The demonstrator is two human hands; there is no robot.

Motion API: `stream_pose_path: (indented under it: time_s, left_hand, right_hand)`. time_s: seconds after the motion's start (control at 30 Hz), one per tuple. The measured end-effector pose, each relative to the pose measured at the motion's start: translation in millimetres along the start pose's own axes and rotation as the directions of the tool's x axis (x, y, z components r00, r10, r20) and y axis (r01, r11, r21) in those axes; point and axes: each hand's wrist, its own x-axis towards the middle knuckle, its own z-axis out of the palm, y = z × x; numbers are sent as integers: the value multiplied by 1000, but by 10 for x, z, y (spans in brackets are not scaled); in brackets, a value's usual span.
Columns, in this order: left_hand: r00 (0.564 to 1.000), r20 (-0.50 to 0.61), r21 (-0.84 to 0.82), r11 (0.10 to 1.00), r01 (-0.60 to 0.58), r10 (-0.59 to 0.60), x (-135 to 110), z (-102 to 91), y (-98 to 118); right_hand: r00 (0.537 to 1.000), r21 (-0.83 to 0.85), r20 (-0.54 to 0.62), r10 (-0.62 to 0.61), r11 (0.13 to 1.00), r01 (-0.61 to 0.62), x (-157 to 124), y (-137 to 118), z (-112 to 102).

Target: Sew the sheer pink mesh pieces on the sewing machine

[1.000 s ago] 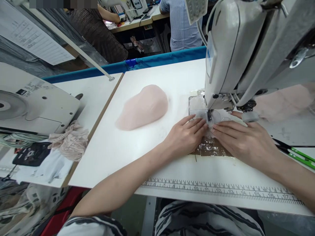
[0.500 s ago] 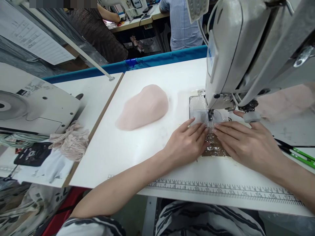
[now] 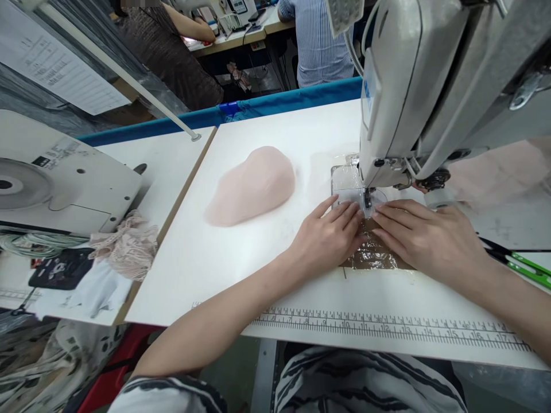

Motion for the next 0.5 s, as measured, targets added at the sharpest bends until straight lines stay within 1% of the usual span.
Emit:
stream_pose_path:
  time_s: [0.1, 0.17, 0.27, 0.37, 0.43, 0.5]
  left_hand:
    - [1000, 11, -31, 999, 18, -18, 24, 30, -31]
    - [999, 14, -50, 998, 32, -32, 40, 54, -55]
    - [999, 11, -74, 996, 52, -51, 63, 91, -98]
    - [996, 18, -99, 992, 83, -82, 79, 121, -133]
    - [996, 21, -113, 989, 93, -92, 81, 135, -143]
    - [995, 22, -118, 988, 104, -102, 76, 143, -147]
  right_hand:
    - [1000, 0, 10, 16, 1000, -16, 23, 19, 15]
    - [999, -29, 35, 17, 999, -16, 34, 30, 14]
    - [993, -77, 107, 39, 997, -31, 47, 42, -10]
    - [983, -78, 174, 60, 996, -47, 52, 53, -40]
    - [984, -62, 170, 61, 997, -51, 46, 61, -49]
    - [990, -55, 130, 54, 997, -47, 31, 71, -49]
